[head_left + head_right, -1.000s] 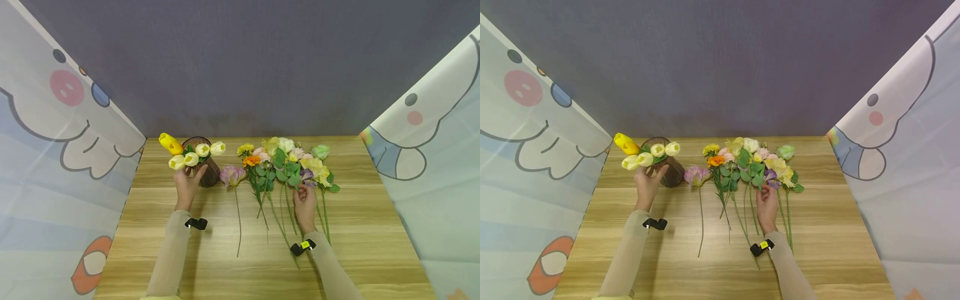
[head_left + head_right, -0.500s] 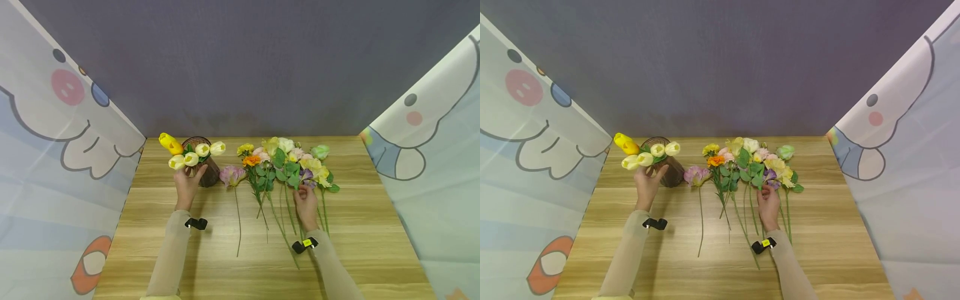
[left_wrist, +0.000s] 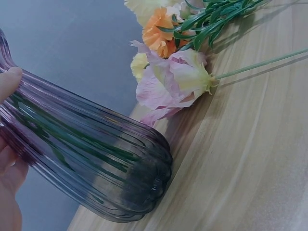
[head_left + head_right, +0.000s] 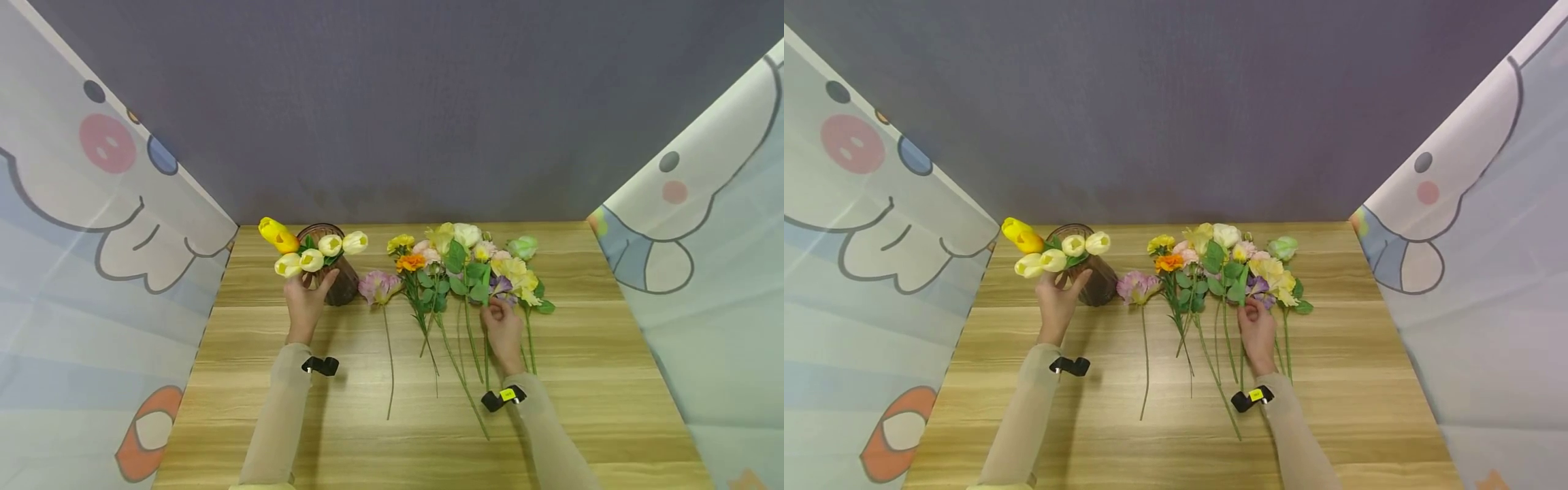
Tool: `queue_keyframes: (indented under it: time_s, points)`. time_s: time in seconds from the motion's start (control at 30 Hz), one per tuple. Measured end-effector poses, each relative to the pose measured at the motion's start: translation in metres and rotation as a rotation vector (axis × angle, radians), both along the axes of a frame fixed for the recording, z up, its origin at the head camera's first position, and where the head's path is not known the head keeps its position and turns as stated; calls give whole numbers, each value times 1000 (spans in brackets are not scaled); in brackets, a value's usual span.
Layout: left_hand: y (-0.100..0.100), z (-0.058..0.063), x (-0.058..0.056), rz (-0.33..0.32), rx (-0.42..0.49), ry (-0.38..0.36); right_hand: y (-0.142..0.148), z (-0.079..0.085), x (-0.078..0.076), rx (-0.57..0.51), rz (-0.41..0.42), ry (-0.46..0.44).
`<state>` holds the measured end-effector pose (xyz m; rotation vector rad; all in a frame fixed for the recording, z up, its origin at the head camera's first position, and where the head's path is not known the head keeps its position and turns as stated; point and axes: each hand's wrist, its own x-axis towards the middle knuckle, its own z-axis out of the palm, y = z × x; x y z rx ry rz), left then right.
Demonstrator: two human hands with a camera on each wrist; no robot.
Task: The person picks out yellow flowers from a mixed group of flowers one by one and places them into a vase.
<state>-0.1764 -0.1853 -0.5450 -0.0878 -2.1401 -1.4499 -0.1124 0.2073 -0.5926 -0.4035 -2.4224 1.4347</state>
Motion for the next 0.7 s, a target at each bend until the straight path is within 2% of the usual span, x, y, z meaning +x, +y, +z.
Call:
queue_keyframes:
  time_s: [0.23,0.43,0.6,0.7]
  points:
    - [0,0,0,10,16,-16,0,9,-4,-122,-56,34]
    - [0,0,0,9,18,-15,-3,19,-7,-258,-71,140]
    - [-1,-1,0,11,5,-18,-8,29,-7,-258,-79,246]
    - [-1,-1,0,13,-1,-18,-17,48,-3,-241,-71,303]
